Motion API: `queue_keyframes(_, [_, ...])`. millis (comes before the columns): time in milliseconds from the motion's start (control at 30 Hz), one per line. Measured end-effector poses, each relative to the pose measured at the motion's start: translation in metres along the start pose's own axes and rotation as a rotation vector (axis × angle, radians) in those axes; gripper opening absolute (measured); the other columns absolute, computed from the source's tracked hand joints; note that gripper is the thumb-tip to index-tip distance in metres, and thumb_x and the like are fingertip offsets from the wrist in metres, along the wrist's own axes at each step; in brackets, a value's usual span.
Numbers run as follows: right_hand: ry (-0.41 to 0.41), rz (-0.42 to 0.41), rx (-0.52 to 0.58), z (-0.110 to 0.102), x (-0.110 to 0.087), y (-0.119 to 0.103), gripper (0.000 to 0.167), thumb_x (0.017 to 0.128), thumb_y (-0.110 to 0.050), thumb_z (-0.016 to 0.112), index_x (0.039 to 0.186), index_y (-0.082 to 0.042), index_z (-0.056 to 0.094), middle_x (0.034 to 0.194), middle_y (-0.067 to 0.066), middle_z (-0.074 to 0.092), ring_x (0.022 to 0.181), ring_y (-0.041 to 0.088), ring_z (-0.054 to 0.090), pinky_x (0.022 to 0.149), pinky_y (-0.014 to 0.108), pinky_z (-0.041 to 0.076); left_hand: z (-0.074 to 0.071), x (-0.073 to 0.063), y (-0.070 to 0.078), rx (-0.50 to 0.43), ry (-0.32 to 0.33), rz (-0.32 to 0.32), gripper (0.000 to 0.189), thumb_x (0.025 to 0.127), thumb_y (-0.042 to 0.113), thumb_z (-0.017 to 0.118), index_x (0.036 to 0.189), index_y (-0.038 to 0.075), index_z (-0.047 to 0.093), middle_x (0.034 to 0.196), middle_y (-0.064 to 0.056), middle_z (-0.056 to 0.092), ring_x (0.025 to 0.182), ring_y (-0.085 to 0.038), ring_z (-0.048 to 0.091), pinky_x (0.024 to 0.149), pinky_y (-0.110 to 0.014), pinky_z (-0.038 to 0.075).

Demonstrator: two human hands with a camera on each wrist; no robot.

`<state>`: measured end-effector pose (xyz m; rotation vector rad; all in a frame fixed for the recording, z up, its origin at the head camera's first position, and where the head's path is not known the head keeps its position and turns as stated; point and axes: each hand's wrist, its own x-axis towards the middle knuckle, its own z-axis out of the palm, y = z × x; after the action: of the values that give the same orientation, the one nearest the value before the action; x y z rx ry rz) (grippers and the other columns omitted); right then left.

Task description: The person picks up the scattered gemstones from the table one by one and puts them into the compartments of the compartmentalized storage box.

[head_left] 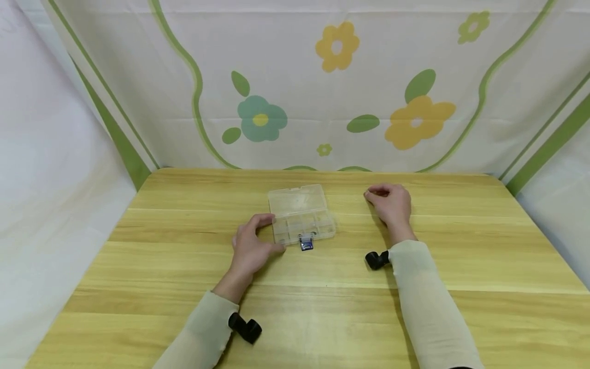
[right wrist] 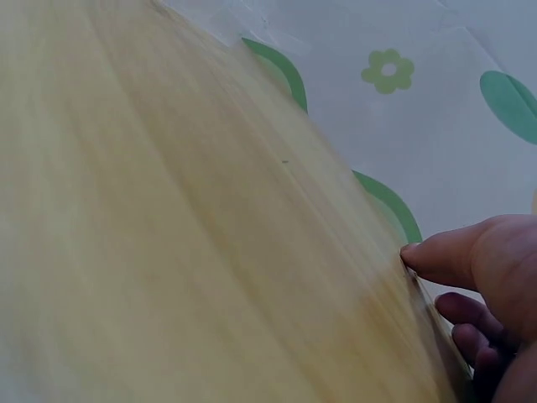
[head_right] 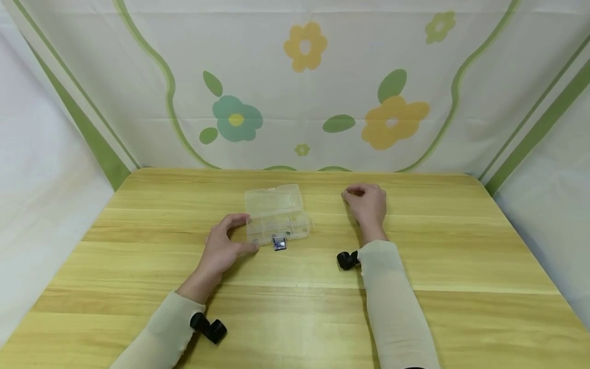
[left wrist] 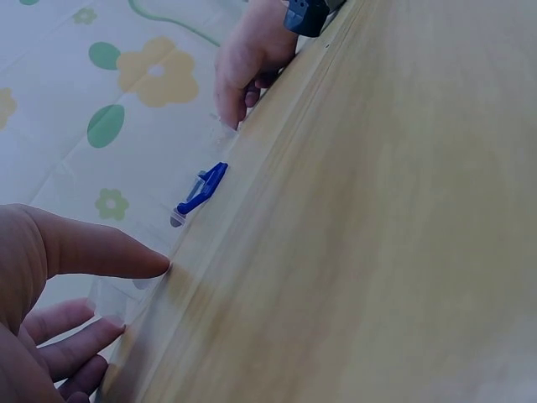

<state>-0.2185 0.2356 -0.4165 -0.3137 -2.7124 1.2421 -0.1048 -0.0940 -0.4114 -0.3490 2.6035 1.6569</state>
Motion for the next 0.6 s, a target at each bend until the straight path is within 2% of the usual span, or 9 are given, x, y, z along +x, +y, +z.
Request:
queue_keyframes(100, [-0.003, 0.007, 0.017, 0.000, -0.001, -0.001, 0.029, 0.100, -0.029, 0.075, 0.121, -0.010, 0.081, 0.126, 0.017, 0.067, 0.118, 0.035, 0.059, 0.103, 0.050, 0.047, 0.000, 0.000, 0.000, 0.000, -0.001, 0.001, 0.079, 0.068, 0.000, 0.089, 0.141, 0.021, 0.066, 0.147, -0.001, 0.069, 0.136, -0.033, 0.041, 0.109, -0.049, 0.025])
queue_keyframes(267, [0.002, 0.028, 0.072, 0.000, -0.004, -0.004, 0.029, 0.100, -0.030, 0.075, 0.121, -0.009, 0.080, 0.128, 0.016, 0.064, 0.114, 0.033, 0.061, 0.098, 0.044, 0.049, -0.001, 0.000, -0.001, 0.001, -0.003, 0.004, 0.079, 0.068, 0.000, 0.090, 0.141, 0.020, 0.066, 0.147, -0.002, 0.068, 0.136, -0.033, 0.043, 0.110, -0.050, 0.024])
queue_keyframes(433, [0.020, -0.006, 0.095, 0.002, -0.007, -0.011, 0.029, 0.101, -0.029, 0.075, 0.120, -0.008, 0.080, 0.125, 0.016, 0.065, 0.107, 0.030, 0.063, 0.090, 0.036, 0.050, -0.001, 0.001, -0.001, 0.003, -0.004, 0.011, 0.079, 0.068, 0.000, 0.090, 0.141, 0.020, 0.066, 0.147, -0.003, 0.069, 0.136, -0.032, 0.044, 0.111, -0.050, 0.024])
queue_keyframes(600, [-0.009, -0.025, 0.130, 0.004, -0.012, -0.020, 0.029, 0.100, -0.030, 0.076, 0.120, -0.009, 0.080, 0.128, 0.015, 0.068, 0.105, 0.025, 0.061, 0.088, 0.035, 0.049, 0.000, 0.001, -0.001, -0.003, -0.005, 0.007, 0.079, 0.067, 0.000, 0.089, 0.140, 0.020, 0.066, 0.147, -0.002, 0.069, 0.135, -0.032, 0.043, 0.110, -0.050, 0.025])
